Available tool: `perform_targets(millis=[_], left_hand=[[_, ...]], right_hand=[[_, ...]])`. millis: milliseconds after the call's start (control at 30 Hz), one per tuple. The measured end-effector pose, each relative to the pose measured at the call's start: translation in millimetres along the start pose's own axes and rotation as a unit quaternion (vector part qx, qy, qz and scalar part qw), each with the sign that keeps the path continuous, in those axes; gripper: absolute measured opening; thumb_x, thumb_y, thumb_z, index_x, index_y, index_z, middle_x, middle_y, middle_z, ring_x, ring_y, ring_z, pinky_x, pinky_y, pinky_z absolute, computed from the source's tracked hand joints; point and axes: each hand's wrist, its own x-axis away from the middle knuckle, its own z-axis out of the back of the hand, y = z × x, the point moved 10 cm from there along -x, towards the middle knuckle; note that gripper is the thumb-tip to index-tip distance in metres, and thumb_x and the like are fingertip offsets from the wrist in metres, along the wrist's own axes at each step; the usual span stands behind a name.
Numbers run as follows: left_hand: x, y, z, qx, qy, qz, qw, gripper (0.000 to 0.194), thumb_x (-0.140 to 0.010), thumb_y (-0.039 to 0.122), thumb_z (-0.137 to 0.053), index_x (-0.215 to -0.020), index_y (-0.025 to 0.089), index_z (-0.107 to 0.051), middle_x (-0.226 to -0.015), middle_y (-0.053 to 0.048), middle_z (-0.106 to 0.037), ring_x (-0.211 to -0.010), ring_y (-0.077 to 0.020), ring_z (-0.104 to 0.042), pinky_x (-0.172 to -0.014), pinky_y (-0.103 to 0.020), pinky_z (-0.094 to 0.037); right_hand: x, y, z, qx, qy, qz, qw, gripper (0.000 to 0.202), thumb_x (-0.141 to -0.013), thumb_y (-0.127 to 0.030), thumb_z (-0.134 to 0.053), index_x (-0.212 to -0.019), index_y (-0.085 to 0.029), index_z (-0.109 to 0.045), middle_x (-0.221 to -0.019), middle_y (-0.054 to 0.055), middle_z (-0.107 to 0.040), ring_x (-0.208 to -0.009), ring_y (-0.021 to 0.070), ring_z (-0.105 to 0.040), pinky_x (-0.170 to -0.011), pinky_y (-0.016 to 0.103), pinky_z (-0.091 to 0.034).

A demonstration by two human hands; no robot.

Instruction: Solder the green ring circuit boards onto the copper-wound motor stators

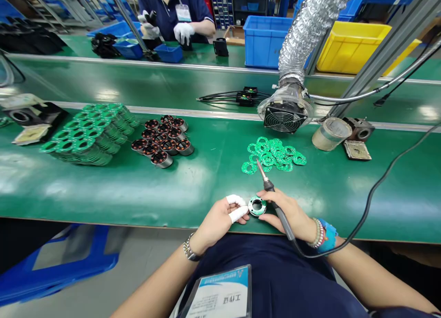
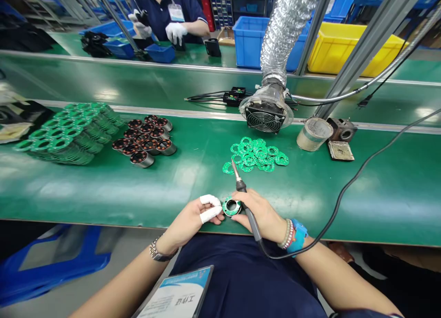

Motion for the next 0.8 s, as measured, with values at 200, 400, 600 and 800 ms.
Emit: perform_targets(millis=[200, 400, 600, 800], left_hand=[[-1.4, 9.5, -3.7, -0.05, 0.022, -0.064, 0.996, 0.04, -0.069, 0.032, -0.069, -0.1, 0.019, -0.046, -0.097, -0.002, -0.054, -0.069, -0.0097, -0.056, -0.055, -0.022, -0.051], [-3.9, 11.1, -7.5, -0.116, 0.036, -0.057, 0.991, 0.038, -0.072, 0.035, -0.065, -0.1, 0.019, -0.046, -0.088, -0.002, -0.056, -0.067, -0.0116, -0.056, -0.049, -0.021, -0.05], [-3.4, 13.3, -8.8, -0.124, 0.023, -0.066, 0.99, 0.036, -0.074, 0.037, -0.063, -0.101, 0.018, -0.048, -0.085, -0.002, -0.057, -0.069, -0.0129, -0.056, -0.053, -0.023, -0.051], [5.5, 19.7, -13.0, -0.213, 0.012, -0.144, 0.966, 0.049, -0.075, 0.034, -0.064, -0.118, 0.022, -0.046, -0.12, -0.01, -0.05, -0.071, -0.0121, -0.057, -0.052, -0.022, -0.049]], right_hand=[[0.0, 2.8, -1.0, -0.022, 0.005, 0.0, 1.0, 0.035, -0.081, -0.02, -0.06, -0.112, -0.02, -0.045, -0.107, 0.01, -0.06, -0.098, 0.0192, -0.058, -0.084, 0.036, -0.05], [0.2, 6.3, -1.7, -0.05, 0.009, -0.01, 0.999, 0.032, -0.081, -0.021, -0.059, -0.11, -0.02, -0.044, -0.108, 0.01, -0.059, -0.098, 0.0187, -0.058, -0.085, 0.036, -0.05], [-1.4, 12.7, -4.2, -0.084, 0.01, -0.021, 0.996, 0.032, -0.08, -0.023, -0.061, -0.107, -0.021, -0.043, -0.108, 0.009, -0.059, -0.096, 0.0176, -0.06, -0.084, 0.035, -0.05], [12.0, 18.1, 4.5, -0.084, 0.055, -0.053, 0.994, 0.043, -0.078, -0.022, -0.064, -0.113, -0.021, -0.041, -0.122, 0.013, -0.054, -0.099, 0.0179, -0.06, -0.084, 0.035, -0.051]])
